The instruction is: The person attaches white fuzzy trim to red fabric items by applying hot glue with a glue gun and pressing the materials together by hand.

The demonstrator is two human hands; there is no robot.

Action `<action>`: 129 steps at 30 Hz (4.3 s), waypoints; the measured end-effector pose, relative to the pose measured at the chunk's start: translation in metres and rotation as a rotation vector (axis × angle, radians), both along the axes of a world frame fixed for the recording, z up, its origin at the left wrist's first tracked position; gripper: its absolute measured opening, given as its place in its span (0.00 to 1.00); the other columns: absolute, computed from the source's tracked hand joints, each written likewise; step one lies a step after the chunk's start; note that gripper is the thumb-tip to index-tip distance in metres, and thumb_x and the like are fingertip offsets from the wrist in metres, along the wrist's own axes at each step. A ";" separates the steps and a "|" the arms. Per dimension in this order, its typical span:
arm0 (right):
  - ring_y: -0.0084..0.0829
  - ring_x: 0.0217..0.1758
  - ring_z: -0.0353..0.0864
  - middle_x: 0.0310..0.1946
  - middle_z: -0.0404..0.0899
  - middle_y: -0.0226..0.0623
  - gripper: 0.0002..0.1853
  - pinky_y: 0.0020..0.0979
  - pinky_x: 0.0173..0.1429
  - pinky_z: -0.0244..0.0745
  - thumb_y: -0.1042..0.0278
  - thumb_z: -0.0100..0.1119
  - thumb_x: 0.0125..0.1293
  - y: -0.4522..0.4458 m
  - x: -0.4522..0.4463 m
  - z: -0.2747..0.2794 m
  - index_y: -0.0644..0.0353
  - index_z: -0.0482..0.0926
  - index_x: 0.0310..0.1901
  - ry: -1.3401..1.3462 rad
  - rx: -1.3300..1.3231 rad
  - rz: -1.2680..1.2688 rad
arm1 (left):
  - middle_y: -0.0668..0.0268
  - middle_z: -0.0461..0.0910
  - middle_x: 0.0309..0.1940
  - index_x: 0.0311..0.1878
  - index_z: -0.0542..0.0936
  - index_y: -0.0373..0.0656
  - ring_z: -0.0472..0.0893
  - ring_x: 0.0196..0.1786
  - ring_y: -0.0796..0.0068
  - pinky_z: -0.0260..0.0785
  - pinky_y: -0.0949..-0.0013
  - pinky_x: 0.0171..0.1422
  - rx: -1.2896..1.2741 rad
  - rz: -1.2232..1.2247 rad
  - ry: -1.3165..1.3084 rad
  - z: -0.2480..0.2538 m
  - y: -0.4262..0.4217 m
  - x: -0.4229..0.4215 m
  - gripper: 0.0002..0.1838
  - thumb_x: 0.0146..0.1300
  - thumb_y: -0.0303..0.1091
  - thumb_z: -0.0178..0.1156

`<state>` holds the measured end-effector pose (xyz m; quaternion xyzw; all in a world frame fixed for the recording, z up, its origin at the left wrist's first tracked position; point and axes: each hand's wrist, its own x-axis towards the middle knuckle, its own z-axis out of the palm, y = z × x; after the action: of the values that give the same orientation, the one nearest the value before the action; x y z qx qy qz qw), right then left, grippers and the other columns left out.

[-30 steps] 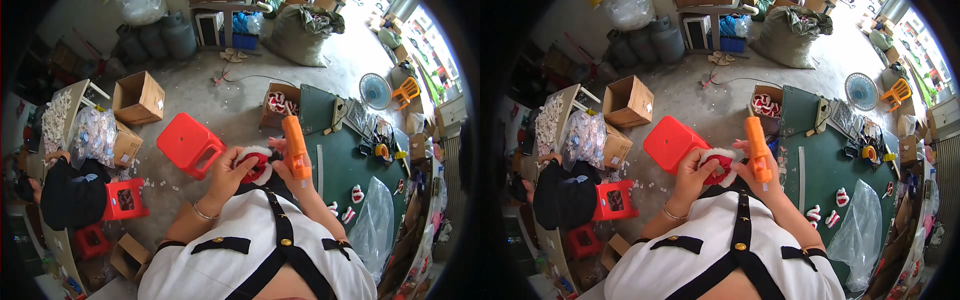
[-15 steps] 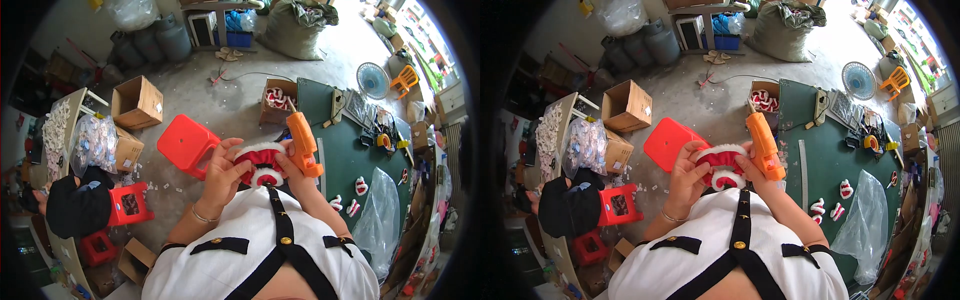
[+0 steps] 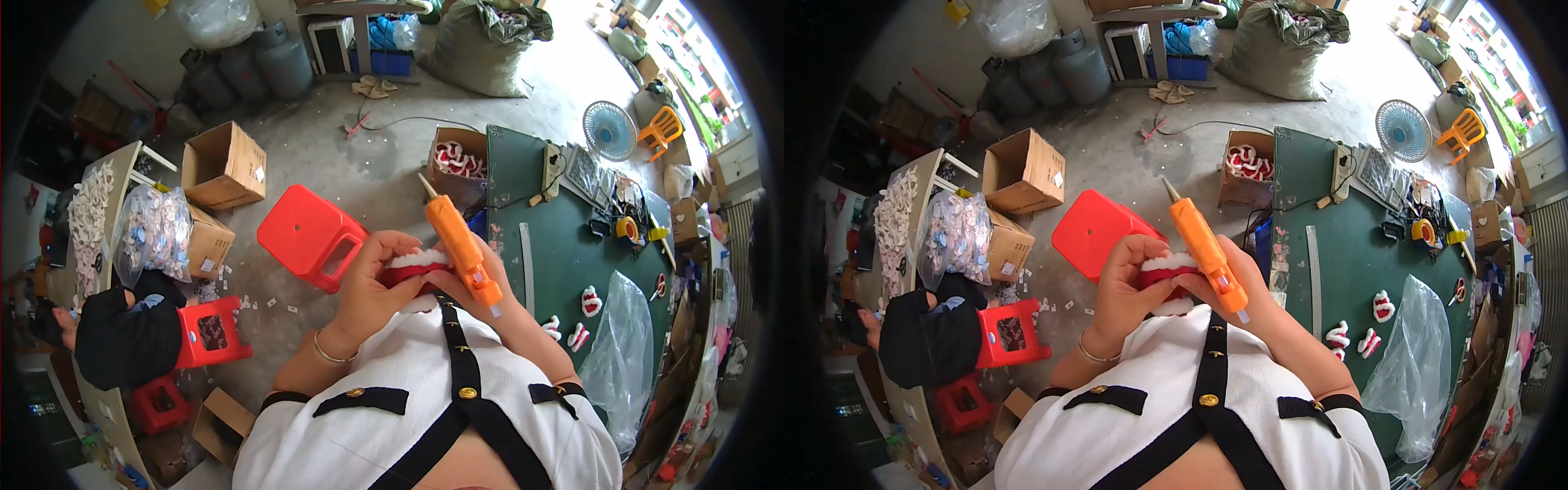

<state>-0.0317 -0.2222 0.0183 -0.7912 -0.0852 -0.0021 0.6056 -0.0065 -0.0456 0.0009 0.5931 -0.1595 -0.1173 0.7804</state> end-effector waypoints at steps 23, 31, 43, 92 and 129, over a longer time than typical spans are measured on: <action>0.21 0.40 0.75 0.38 0.76 0.29 0.18 0.27 0.45 0.72 0.71 0.70 0.53 -0.008 -0.002 0.009 0.59 0.71 0.42 0.010 0.096 0.041 | 0.69 0.77 0.34 0.41 0.70 0.42 0.78 0.37 0.83 0.72 0.79 0.39 0.051 -0.087 0.189 0.003 0.003 0.003 0.17 0.52 0.16 0.64; 0.19 0.32 0.72 0.33 0.74 0.26 0.14 0.24 0.36 0.70 0.70 0.67 0.57 -0.001 -0.001 -0.015 0.58 0.71 0.40 -0.045 0.087 -0.010 | 0.68 0.76 0.36 0.43 0.71 0.41 0.76 0.37 0.85 0.70 0.81 0.37 0.089 -0.075 0.135 0.001 -0.008 -0.002 0.20 0.48 0.19 0.68; 0.22 0.36 0.73 0.34 0.72 0.33 0.16 0.23 0.39 0.69 0.80 0.62 0.56 -0.001 -0.003 -0.009 0.54 0.62 0.34 0.454 0.677 -0.088 | 0.74 0.74 0.20 0.33 0.76 0.42 0.68 0.18 0.89 0.56 0.82 0.20 -0.009 -0.129 0.471 -0.007 -0.002 -0.004 0.10 0.53 0.28 0.69; 0.22 0.36 0.75 0.35 0.76 0.29 0.16 0.23 0.41 0.70 0.70 0.66 0.55 -0.014 -0.001 -0.003 0.57 0.73 0.44 -0.115 -0.182 0.106 | 0.65 0.80 0.34 0.47 0.74 0.39 0.80 0.34 0.82 0.72 0.82 0.35 -0.162 -0.035 0.358 0.005 0.013 -0.009 0.18 0.54 0.16 0.63; 0.24 0.41 0.75 0.36 0.76 0.34 0.18 0.26 0.45 0.71 0.81 0.70 0.50 -0.013 -0.013 0.000 0.59 0.69 0.37 0.194 0.360 0.140 | 0.71 0.73 0.27 0.45 0.74 0.39 0.72 0.23 0.87 0.65 0.83 0.26 -0.190 -0.194 0.302 -0.001 0.019 -0.018 0.06 0.67 0.24 0.52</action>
<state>-0.0449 -0.2354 0.0184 -0.6591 -0.0796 0.1006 0.7410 -0.0240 -0.0263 -0.0006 0.4744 -0.1074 -0.2641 0.8328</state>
